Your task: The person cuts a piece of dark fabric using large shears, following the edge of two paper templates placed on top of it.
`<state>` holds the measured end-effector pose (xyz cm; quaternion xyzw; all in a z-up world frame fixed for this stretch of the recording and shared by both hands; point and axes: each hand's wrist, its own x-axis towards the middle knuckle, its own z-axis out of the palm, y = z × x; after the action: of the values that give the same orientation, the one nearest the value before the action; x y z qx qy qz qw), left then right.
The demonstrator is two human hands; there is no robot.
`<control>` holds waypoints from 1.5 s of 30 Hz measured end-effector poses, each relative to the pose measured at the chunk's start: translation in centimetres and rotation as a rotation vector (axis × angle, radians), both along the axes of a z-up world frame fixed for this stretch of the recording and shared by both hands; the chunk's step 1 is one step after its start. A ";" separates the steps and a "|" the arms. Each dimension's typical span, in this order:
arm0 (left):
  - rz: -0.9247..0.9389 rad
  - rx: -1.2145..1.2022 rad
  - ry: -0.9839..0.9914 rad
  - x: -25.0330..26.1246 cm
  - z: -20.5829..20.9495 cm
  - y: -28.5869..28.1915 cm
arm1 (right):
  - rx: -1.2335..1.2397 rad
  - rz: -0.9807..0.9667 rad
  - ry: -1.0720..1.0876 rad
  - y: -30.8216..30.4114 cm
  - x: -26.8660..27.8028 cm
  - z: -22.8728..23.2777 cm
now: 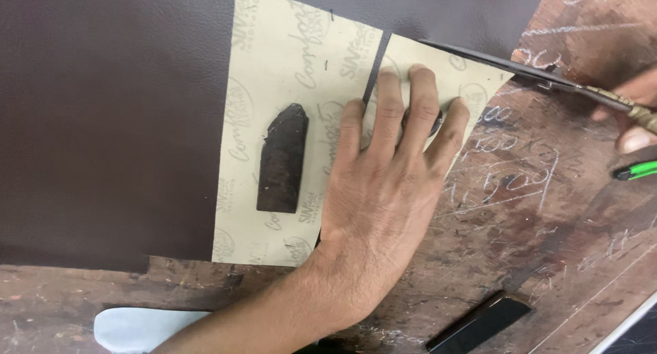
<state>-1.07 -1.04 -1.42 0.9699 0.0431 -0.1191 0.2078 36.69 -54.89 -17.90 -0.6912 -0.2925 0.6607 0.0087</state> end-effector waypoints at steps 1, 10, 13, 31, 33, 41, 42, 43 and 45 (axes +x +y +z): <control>0.009 -0.005 0.000 0.0 0.0 0.0 | -0.001 0.003 0.003 0.3 0.1 0.0; -0.006 -0.020 -0.003 -0.2 0.2 0.2 | -0.031 -0.005 0.071 3.0 0.4 0.0; -0.039 -0.044 0.033 0.0 0.3 0.3 | 0.004 0.078 -0.016 4.7 0.6 -0.9; -0.023 -0.031 0.016 -0.1 0.5 0.6 | -0.768 0.020 0.553 8.3 -0.3 -7.2; -0.023 -0.025 0.017 0.0 0.5 0.6 | -0.426 -0.074 0.324 6.5 -0.3 -5.0; -0.036 -0.049 0.033 0.1 0.8 1.0 | 0.061 -0.120 -0.067 9.5 -1.7 2.4; -0.033 -0.058 0.031 0.0 0.9 1.0 | 0.078 -0.120 -0.056 10.7 -1.9 3.1; -0.031 -0.068 0.028 0.0 0.9 1.0 | 0.095 -0.120 -0.044 11.8 -2.3 3.9; -0.025 -0.080 0.022 0.0 0.9 1.0 | 0.126 -0.155 -0.063 13.3 -3.2 5.3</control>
<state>-1.02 -0.06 -0.56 0.9599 0.0283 -0.1342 0.2445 33.49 -41.62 -12.56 -0.7302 -0.2795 0.6163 0.0941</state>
